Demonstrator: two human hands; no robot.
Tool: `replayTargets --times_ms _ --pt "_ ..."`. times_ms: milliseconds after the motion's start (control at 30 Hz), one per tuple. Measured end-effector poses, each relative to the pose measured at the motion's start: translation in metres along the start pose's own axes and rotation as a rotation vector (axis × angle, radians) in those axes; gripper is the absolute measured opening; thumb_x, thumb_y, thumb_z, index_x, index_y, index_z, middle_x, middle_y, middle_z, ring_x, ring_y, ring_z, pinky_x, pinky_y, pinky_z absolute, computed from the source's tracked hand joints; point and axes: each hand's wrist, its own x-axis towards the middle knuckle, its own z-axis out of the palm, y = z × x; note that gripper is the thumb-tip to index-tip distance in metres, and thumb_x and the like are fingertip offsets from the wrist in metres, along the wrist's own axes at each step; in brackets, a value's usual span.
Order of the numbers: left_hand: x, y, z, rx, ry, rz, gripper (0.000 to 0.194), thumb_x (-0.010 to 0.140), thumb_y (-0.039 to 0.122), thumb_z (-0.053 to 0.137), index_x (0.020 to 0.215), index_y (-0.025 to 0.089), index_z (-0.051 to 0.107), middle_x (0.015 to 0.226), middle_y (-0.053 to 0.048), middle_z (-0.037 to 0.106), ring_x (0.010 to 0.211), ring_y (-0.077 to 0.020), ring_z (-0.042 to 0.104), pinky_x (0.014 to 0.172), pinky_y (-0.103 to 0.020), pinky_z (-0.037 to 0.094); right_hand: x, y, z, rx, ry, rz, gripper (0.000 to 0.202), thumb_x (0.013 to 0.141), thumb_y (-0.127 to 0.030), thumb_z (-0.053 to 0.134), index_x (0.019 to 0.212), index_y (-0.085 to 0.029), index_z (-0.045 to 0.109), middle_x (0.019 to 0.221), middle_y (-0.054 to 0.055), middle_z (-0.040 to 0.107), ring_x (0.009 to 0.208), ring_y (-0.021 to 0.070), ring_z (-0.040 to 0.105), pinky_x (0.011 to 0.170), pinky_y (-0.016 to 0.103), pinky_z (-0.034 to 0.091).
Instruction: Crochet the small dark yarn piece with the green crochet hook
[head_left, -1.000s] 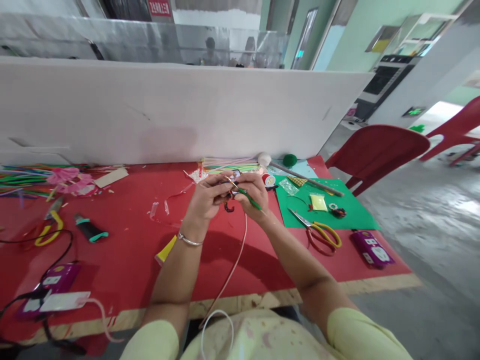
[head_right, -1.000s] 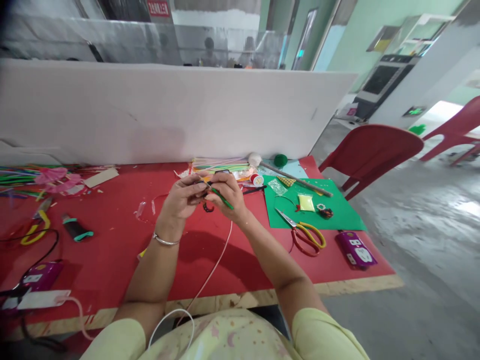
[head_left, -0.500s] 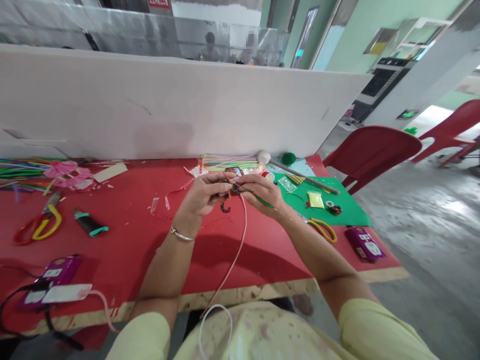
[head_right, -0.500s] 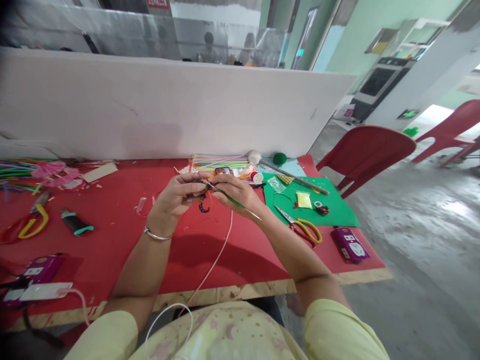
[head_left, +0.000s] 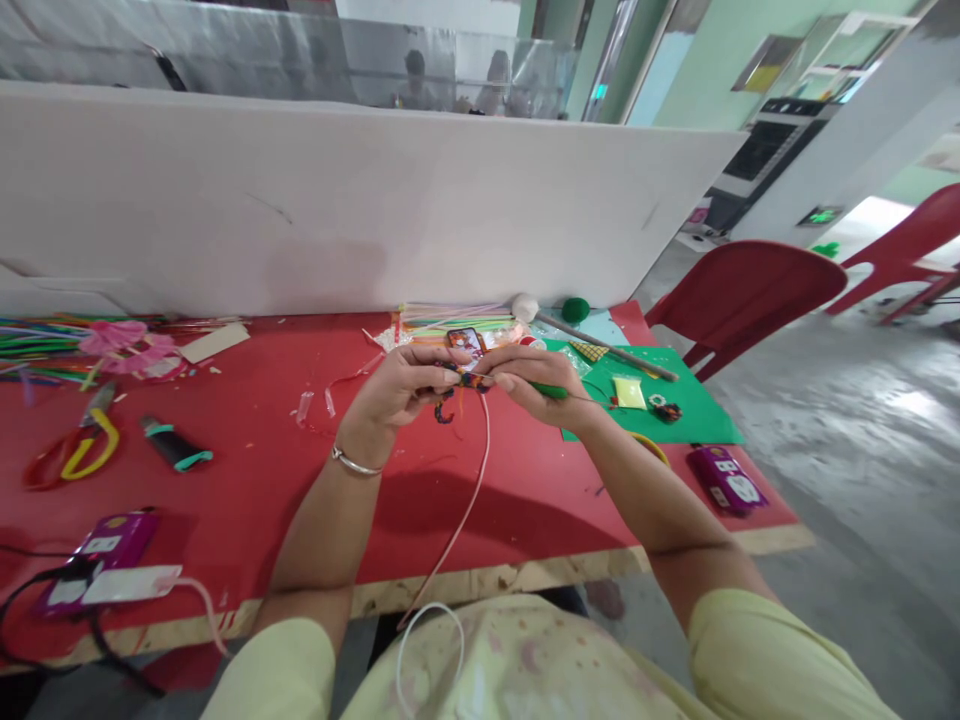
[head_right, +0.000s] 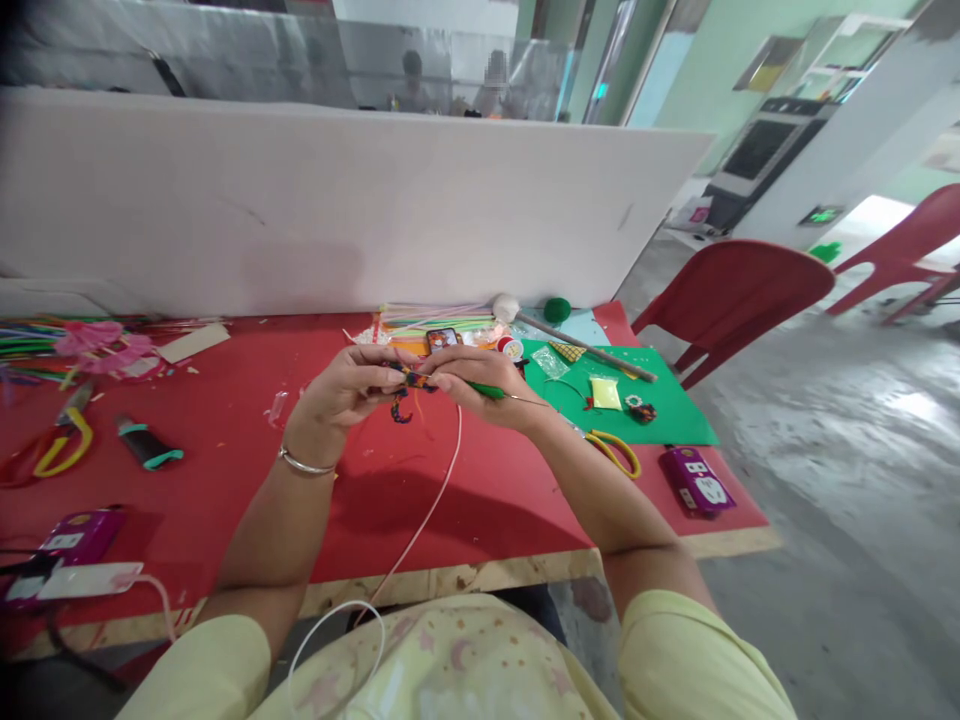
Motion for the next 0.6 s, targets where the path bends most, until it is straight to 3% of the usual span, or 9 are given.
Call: replayTargets --times_ms 133,233,333,400,500,600 --pt "0.002 -0.002 0.002 -0.018 -0.021 0.003 0.03 0.053 0.014 0.088 0.083 0.014 0.086 0.048 0.002 0.054 0.043 -0.004 0.038 0.042 -0.018 0.022 -0.003 0.006 0.002 0.147 0.049 0.104 0.022 0.104 -0.025 0.06 0.099 -0.02 0.081 0.105 0.009 0.08 0.096 0.0169 0.077 0.087 0.032 0.063" --pt "0.004 -0.007 0.007 -0.029 -0.029 0.026 0.031 0.053 0.017 0.09 0.084 0.015 0.086 0.052 0.001 0.058 0.045 -0.0048 0.041 0.043 -0.018 0.025 -0.009 0.016 0.017 0.319 0.144 0.221 0.032 0.104 -0.038 0.06 0.088 -0.019 0.08 0.098 0.007 0.075 0.092 0.0154 0.073 0.084 0.03 0.063" --pt "0.006 -0.014 0.016 0.002 0.011 0.098 0.037 0.055 0.019 0.093 0.092 0.016 0.086 0.064 -0.001 0.066 0.05 -0.0069 0.048 0.045 -0.02 0.031 -0.017 0.026 0.042 0.515 0.34 0.358 0.045 0.1 -0.055 0.061 0.078 -0.018 0.073 0.096 0.006 0.068 0.082 0.0136 0.066 0.068 0.025 0.061" --pt "0.006 -0.02 0.024 0.065 0.073 0.166 0.042 0.06 0.021 0.092 0.101 0.017 0.086 0.065 0.0 0.066 0.051 -0.0076 0.049 0.046 -0.021 0.033 -0.019 0.031 0.06 0.61 0.488 0.455 0.045 0.1 -0.06 0.058 0.085 -0.019 0.069 0.087 0.002 0.062 0.069 0.0113 0.06 0.058 0.022 0.056" --pt "0.008 -0.029 0.035 0.255 0.275 0.366 0.042 0.068 0.021 0.088 0.109 0.019 0.084 0.076 0.0 0.07 0.062 -0.0101 0.057 0.053 -0.021 0.043 -0.017 0.031 0.081 0.533 0.66 0.538 0.042 0.1 -0.06 0.056 0.094 -0.021 0.066 0.083 0.0 0.058 0.068 0.0119 0.058 0.059 0.023 0.056" --pt "0.011 -0.036 0.045 0.303 0.398 0.461 0.039 0.072 0.02 0.086 0.111 0.023 0.082 0.084 0.001 0.072 0.073 -0.0112 0.063 0.062 -0.02 0.049 -0.011 0.024 0.093 0.241 0.829 0.469 0.045 0.102 -0.059 0.053 0.085 -0.02 0.066 0.1 0.006 0.062 0.096 0.0173 0.064 0.083 0.03 0.061"
